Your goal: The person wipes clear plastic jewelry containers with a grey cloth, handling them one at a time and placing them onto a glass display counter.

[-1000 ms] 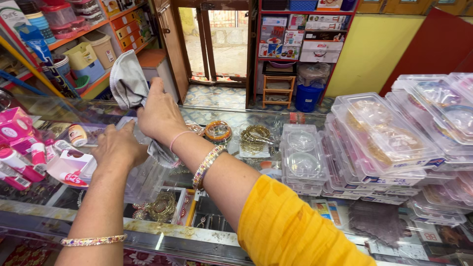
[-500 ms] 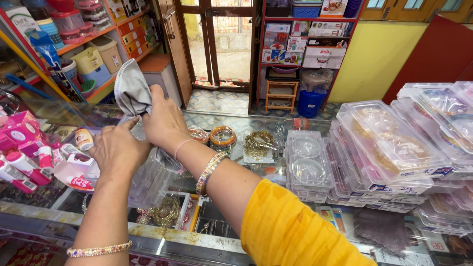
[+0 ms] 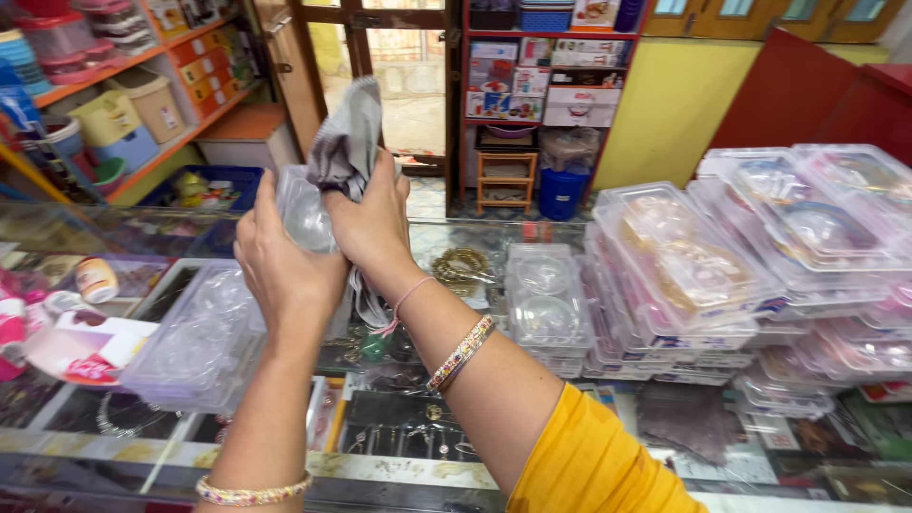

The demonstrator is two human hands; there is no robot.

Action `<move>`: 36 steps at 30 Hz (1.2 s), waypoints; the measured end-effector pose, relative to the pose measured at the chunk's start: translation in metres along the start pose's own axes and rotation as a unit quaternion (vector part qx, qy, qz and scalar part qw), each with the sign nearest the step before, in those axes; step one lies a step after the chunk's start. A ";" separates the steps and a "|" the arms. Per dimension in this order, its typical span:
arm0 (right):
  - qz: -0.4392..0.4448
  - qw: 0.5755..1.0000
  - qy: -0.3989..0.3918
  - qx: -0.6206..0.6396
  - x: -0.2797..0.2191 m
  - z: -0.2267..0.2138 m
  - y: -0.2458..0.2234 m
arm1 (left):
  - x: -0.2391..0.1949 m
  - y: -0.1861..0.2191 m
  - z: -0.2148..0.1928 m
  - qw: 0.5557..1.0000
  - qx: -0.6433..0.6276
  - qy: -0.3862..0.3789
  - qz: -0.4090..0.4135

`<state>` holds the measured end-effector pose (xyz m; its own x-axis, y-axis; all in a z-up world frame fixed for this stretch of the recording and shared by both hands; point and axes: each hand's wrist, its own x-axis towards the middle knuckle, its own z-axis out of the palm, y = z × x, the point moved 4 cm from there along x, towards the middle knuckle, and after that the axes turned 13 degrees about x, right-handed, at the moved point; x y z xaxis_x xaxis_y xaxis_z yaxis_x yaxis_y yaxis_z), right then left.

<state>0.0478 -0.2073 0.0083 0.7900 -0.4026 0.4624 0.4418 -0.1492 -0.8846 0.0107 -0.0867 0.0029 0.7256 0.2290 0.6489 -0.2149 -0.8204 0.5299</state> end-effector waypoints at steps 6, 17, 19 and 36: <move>0.025 0.971 -0.104 0.215 0.003 -0.036 0.049 | -0.012 -0.008 0.041 0.987 -0.063 -0.149 0.021; 0.164 0.917 -0.197 0.304 -0.014 -0.063 0.076 | 0.005 0.004 0.043 0.947 0.043 -0.296 0.120; 0.112 0.947 -0.153 0.260 -0.012 -0.064 0.083 | 0.001 0.008 0.046 0.942 0.083 -0.286 0.156; 0.067 0.985 0.147 0.055 -0.061 -0.048 0.085 | 0.011 0.019 0.079 0.867 0.172 -0.432 0.182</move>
<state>0.0170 -0.2389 -0.0983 0.6942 -0.6584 0.2910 0.3988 0.0153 -0.9169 0.0664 -0.1417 -0.0229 0.9014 -0.4329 0.0100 -0.4321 -0.8978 0.0853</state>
